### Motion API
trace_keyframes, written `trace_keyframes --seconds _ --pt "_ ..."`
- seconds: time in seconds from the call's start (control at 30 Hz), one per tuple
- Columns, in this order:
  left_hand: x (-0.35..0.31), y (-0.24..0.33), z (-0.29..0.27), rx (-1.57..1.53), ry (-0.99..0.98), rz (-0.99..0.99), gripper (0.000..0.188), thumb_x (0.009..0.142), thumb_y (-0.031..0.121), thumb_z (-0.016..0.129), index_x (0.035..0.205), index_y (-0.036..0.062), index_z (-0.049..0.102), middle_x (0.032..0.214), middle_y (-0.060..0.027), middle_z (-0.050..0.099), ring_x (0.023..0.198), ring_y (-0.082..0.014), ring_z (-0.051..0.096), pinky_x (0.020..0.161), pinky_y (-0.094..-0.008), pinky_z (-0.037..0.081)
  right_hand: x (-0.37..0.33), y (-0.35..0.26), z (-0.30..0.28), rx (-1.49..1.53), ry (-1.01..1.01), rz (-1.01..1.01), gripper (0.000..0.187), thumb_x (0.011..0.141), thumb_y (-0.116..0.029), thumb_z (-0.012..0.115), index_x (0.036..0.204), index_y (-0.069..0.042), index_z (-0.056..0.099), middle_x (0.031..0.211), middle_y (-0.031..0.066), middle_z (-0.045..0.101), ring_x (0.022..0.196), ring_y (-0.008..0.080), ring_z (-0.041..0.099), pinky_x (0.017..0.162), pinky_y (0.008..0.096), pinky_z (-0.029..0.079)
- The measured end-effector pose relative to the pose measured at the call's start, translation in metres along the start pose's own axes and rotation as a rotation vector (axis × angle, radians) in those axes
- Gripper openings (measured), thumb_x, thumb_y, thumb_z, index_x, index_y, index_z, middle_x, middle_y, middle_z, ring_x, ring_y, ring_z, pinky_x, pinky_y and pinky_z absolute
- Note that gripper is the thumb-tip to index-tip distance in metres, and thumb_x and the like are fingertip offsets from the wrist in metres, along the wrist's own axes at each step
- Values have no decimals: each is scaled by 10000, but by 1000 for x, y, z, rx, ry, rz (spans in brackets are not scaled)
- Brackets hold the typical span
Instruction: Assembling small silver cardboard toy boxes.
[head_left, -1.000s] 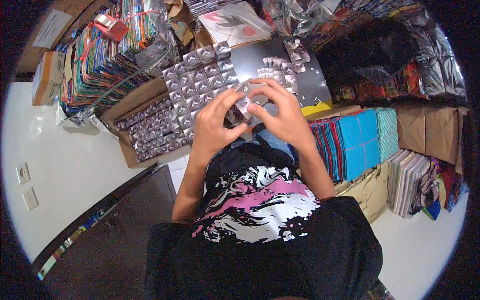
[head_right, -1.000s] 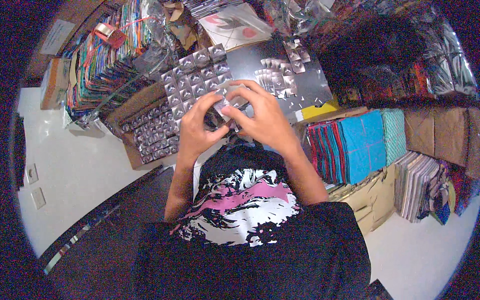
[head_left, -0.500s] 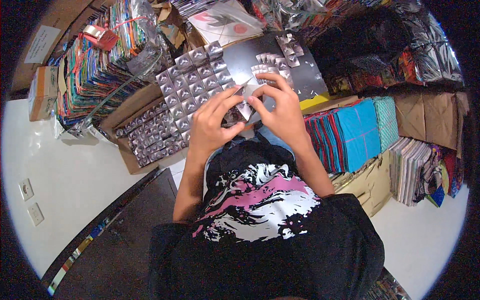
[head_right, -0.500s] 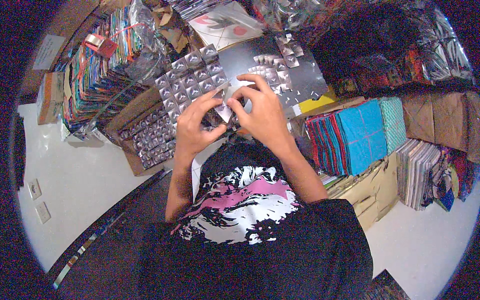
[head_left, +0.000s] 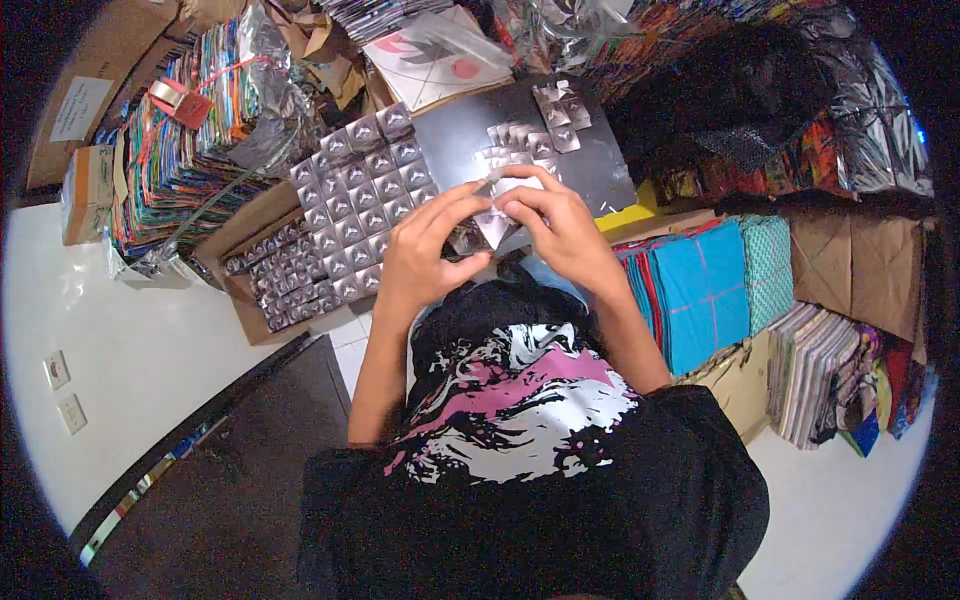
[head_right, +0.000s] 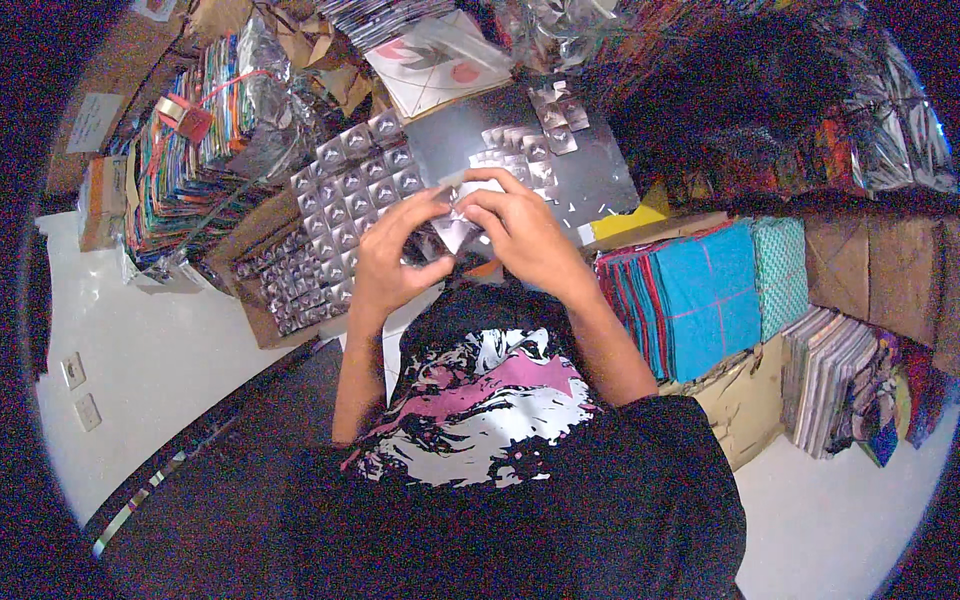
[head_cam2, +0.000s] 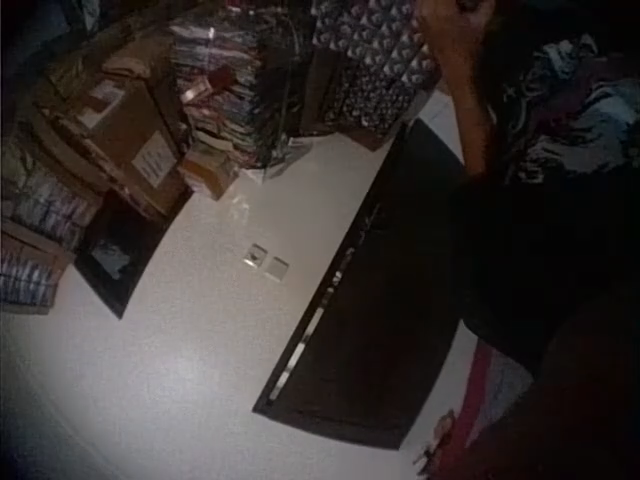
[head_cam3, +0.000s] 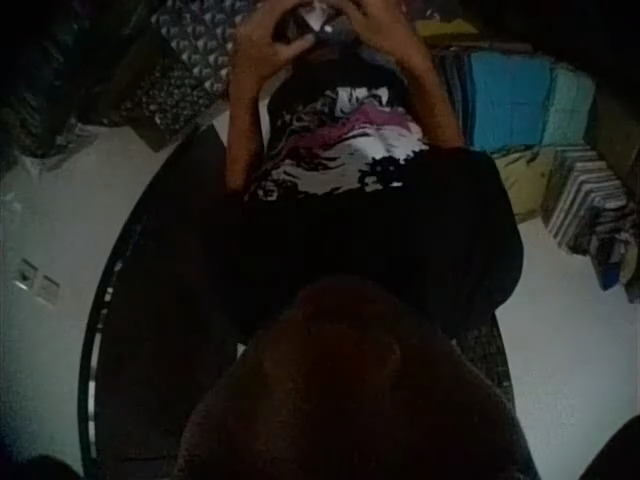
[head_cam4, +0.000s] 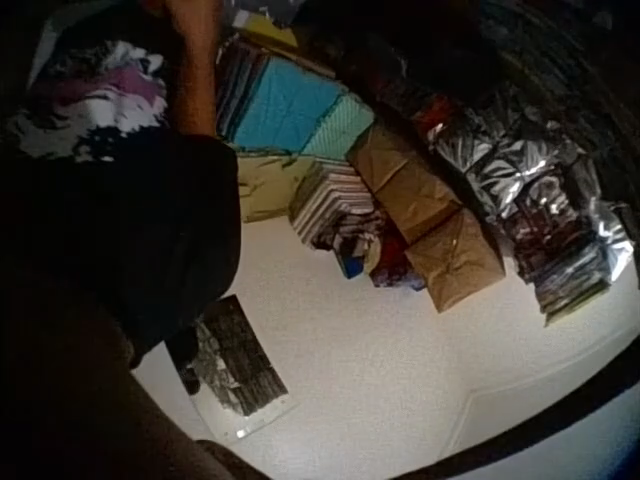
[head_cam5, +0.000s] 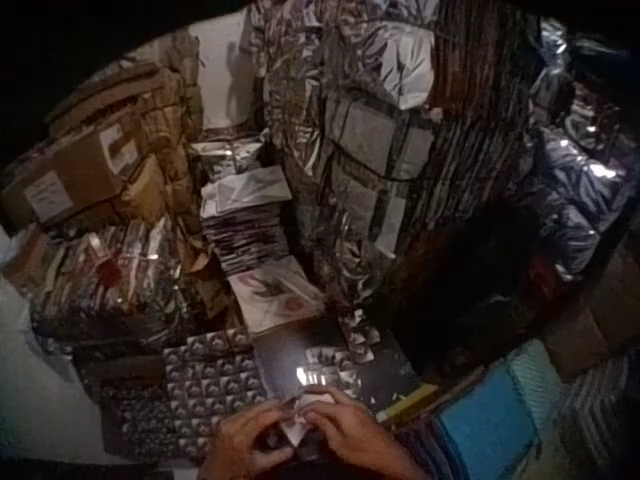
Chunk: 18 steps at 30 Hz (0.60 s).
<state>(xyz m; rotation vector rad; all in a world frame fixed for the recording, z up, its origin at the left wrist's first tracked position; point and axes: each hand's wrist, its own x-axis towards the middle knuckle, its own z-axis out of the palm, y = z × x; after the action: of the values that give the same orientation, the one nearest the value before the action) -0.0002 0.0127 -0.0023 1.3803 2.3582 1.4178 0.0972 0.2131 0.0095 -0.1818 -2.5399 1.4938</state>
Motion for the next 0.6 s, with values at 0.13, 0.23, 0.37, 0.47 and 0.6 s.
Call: trace_keyframes --seconds 0.13,0.23,0.37,0.47,0.6 --pt "17 8 25 -10 -4 -33 519 715 176 842 1212 127 703 1370 -111 687 1170 -350 704 982 -442 572 3 12 -43 -81 -68 -45 147 944 -92 683 1056 -47 765 1364 153 639 1214 345 650 1032 428 488" --pt "29 17 44 -11 -47 -45 492 714 170 839 1187 119 714 1374 -103 685 1170 -346 703 981 -442 573 5 27 -59 -80 -95 -67 134 920 -93 696 1032 -57 763 1380 142 632 1256 356 625 1052 434 481" --pt "41 22 64 -2 -54 -53 478 719 168 832 1179 111 717 1385 -103 678 1180 -351 697 986 -443 572 7 40 -77 -81 -151 -40 108 901 -91 713 990 -44 753 1356 160 627 1209 392 641 1056 459 487" --pt "45 28 75 3 -30 -74 471 731 168 843 1179 101 714 1381 -130 676 1167 -355 704 987 -440 569 13 41 -96 -69 5 -107 235 838 -78 786 1065 -36 740 1297 148 684 1193 341 670 1002 420 515" --pt "42 40 85 -96 3 -176 589 735 195 898 1253 77 642 1296 -145 704 1116 -339 729 971 -420 573 24 46 -100 93 36 -147 224 868 -87 760 1088 -57 733 1152 135 724 1056 333 698 941 445 533"
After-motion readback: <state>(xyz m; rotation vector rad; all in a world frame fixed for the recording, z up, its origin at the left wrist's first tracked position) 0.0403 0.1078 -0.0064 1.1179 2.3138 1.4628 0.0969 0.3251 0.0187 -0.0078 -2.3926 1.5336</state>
